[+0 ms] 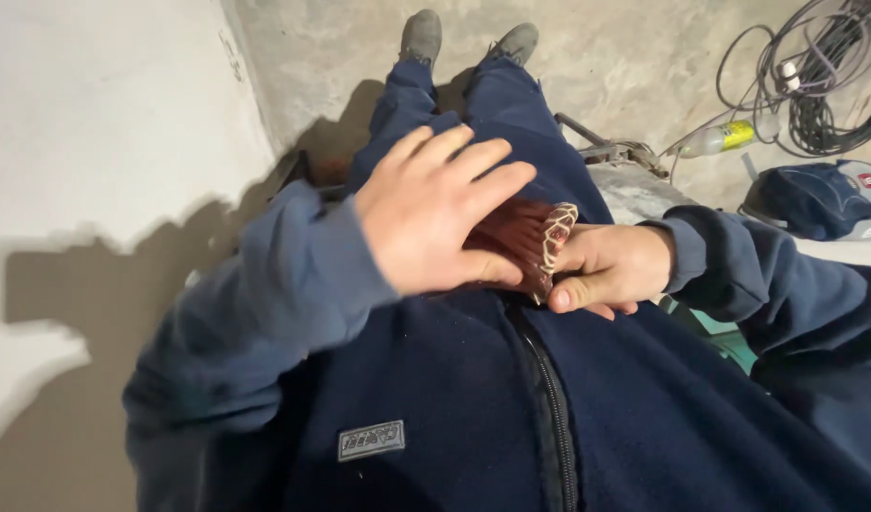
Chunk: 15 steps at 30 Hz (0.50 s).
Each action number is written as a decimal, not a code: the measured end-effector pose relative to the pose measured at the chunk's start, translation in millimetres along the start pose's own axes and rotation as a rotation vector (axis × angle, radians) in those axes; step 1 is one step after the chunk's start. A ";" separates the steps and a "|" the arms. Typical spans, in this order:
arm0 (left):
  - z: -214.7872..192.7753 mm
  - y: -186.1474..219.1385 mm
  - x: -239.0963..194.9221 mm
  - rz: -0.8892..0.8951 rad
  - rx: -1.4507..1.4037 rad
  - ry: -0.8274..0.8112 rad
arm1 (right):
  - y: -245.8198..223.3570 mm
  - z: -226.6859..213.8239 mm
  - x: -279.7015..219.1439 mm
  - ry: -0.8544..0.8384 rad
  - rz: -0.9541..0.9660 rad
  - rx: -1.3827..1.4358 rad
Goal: The person is repairing an electric motor stator by cutting and pulling out bundles of copper wire windings.
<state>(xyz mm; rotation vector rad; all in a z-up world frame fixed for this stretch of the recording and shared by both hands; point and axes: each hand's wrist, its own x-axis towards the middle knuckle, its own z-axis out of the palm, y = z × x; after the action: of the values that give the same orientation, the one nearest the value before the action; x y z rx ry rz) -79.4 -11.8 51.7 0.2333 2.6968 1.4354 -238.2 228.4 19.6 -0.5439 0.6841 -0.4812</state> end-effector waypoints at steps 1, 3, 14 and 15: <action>-3.2 9.9 -5.4 -0.006 -0.004 -0.002 | -0.4 -1.5 0.3 -0.005 0.001 0.005; -10.0 31.9 -16.3 -0.060 0.414 0.230 | -1.3 -4.6 0.7 -0.005 0.043 -0.162; 33.3 6.2 -37.5 0.262 0.005 0.258 | 36.5 -15.8 -3.6 -0.050 0.124 0.017; 35.8 0.4 -36.0 0.248 -0.089 0.255 | 39.8 -16.9 -4.7 -0.047 0.056 0.104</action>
<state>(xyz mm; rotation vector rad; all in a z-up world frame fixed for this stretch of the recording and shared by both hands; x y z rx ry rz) -38.8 11.6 31.9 0.4185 2.8762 1.7600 -243.9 256.0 -13.5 -0.4358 0.6241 -0.4477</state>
